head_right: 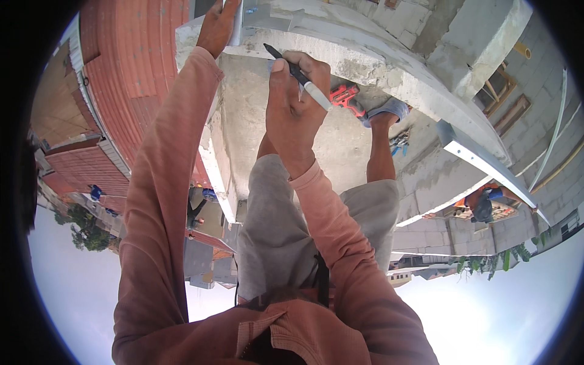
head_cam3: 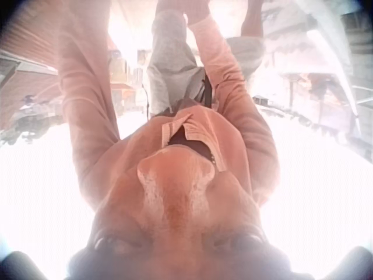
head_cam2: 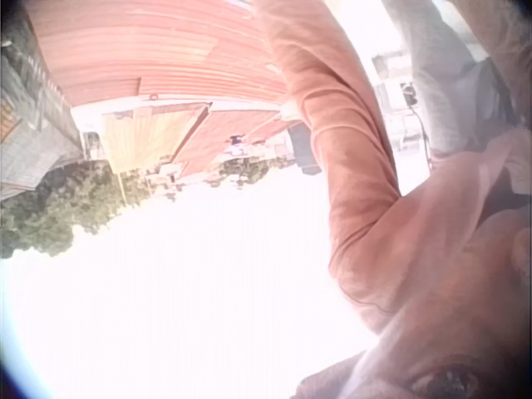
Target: The person installs metal studs for a structural frame. They position a metal stud, mark it with a pen, use an electric drill to drive screws into the metal, and cut a metal piece using snips.
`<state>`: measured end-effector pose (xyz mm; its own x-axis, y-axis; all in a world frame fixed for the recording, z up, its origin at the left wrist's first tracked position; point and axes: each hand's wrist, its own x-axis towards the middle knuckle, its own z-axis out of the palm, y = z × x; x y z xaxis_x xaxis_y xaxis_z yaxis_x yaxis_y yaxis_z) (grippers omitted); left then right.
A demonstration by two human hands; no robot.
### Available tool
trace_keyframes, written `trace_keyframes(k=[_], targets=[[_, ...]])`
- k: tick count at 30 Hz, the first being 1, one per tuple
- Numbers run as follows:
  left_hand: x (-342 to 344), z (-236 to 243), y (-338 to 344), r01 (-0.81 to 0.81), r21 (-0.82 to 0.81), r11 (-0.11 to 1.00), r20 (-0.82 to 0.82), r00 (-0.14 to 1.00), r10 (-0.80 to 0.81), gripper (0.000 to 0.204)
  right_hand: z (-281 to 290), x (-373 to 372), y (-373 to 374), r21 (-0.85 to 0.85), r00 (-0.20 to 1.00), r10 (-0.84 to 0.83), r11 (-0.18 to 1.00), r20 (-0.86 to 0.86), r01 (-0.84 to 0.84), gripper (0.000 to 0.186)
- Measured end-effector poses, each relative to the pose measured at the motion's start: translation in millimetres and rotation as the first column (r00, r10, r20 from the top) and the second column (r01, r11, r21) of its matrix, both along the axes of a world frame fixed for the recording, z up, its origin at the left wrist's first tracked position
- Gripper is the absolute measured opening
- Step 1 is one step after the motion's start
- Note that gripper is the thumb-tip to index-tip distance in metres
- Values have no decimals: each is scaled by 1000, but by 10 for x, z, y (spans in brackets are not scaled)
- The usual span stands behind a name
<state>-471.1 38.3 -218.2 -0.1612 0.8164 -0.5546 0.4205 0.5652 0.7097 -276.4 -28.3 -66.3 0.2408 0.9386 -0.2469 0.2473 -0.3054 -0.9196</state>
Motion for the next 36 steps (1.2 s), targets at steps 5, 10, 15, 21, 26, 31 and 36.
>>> trace_keyframes(k=[5, 10, 15, 21, 26, 31, 36], targets=[[183, 391, 122, -206, -25, 978, 326, 924, 202, 49, 1134, 705, 753, 370, 944, 162, 928, -287, -46, 35], [195, 286, 88, -133, -60, 989, 176, 974, 142, 82, 1571, 1191, 1296, 550, 960, 262, 818, -96, -169, 42], [201, 350, 60, -132, -66, 989, 138, 981, 140, 87, 1644, 1302, 1405, 562, 964, 263, 801, -21, -206, 50], [223, 269, 79, -140, -62, 988, 90, 985, 145, 83, 1574, 1293, 1492, 548, 970, 245, 811, 4, -206, 60], [191, 293, 90, -142, -73, 987, 132, 980, 151, 82, 1538, 1264, 1583, 513, 968, 251, 833, -15, -208, 68], [201, 340, 82, -157, -132, 979, 182, 967, 180, 87, 1528, 1119, 1808, 471, 974, 220, 866, -59, -167, 77], [133, 356, 31, -130, -199, 971, 181, 969, 167, 90, 960, 630, 2140, 17, 982, 121, 993, -144, -120, 87]])
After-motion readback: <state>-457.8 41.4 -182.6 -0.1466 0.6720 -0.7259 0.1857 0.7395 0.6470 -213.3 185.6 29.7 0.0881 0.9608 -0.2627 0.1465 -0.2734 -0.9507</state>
